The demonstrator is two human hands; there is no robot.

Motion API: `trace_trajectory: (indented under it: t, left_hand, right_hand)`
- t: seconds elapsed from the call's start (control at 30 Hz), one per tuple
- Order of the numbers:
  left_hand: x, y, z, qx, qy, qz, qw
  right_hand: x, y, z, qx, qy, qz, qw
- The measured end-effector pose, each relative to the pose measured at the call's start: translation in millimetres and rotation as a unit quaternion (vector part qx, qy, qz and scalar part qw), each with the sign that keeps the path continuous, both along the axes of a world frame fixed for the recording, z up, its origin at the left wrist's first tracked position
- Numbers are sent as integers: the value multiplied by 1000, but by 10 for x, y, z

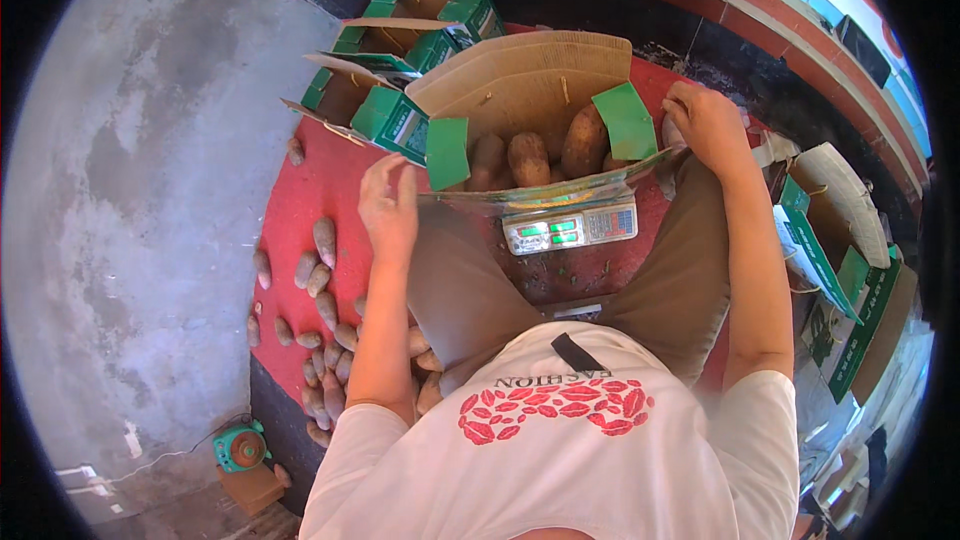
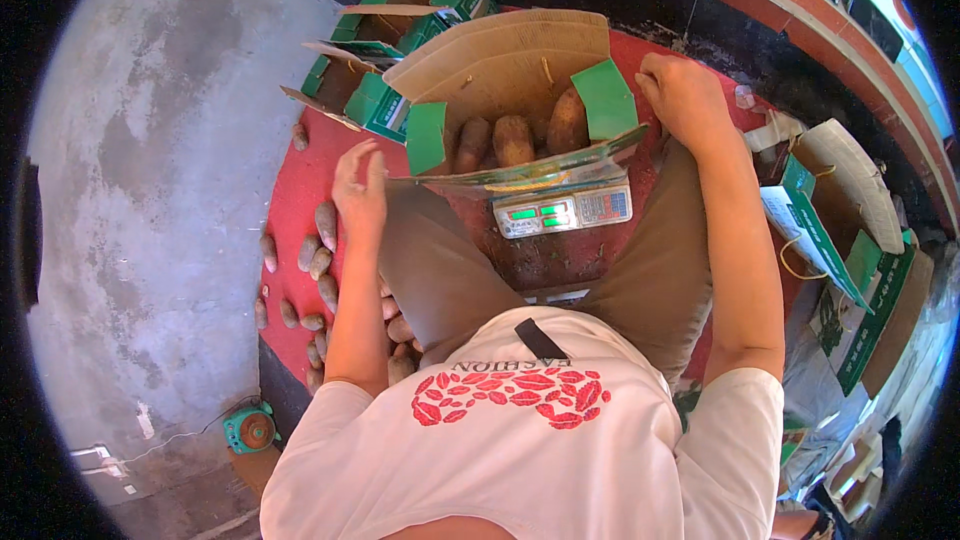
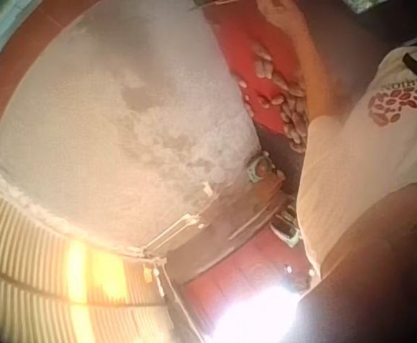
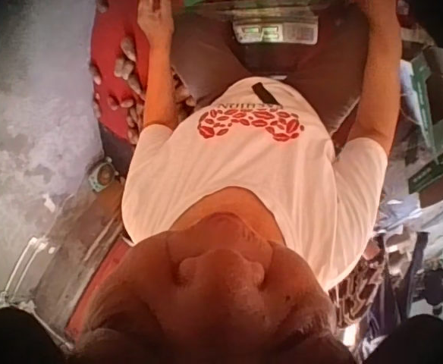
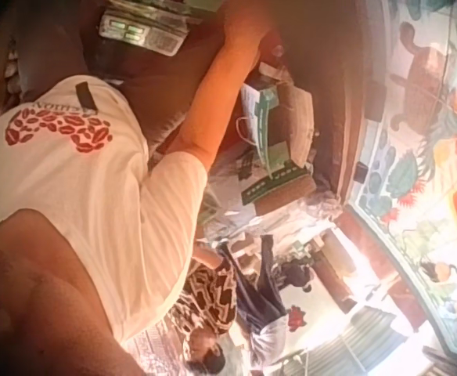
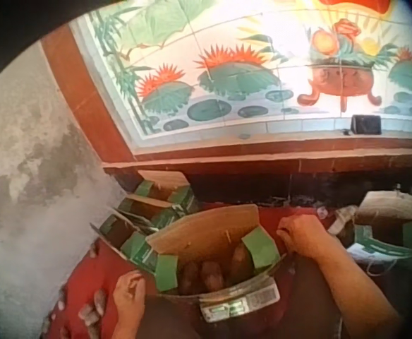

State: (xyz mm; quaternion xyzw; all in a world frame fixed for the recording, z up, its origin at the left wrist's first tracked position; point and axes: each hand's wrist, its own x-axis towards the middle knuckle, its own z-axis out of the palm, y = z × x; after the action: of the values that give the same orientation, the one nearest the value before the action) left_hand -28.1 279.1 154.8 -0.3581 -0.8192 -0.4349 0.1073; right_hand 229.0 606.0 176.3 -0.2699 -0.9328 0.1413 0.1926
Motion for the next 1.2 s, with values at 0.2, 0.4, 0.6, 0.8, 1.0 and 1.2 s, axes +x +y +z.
trace_trajectory:
  t: [0.2,0.4,0.6,0.8,1.0,1.2]
  left_hand:
    - [-338,-669,-265,12,-27,103,994]
    - [-265,-1525,-1112,-99,-137,200,965]
    - [-117,-3394,-3354,-577,-8,-41,816]
    - [825,-3658,-4221,-510,-248,90,819]
    - [1193,-3624,-4236,-432,-300,105,844]
    - [1222,-3477,-4196,-354,-339,119,864]
  right_hand:
    - [-2,38,-27,4,-16,-6,1000]
    - [42,78,-73,11,-33,-11,999]
    - [-123,2,6,0,-46,-4,999]
    - [-90,9,-58,24,-58,-14,998]
    - [-143,20,-55,38,-80,-13,996]
    - [-199,-23,-52,35,-81,-6,996]
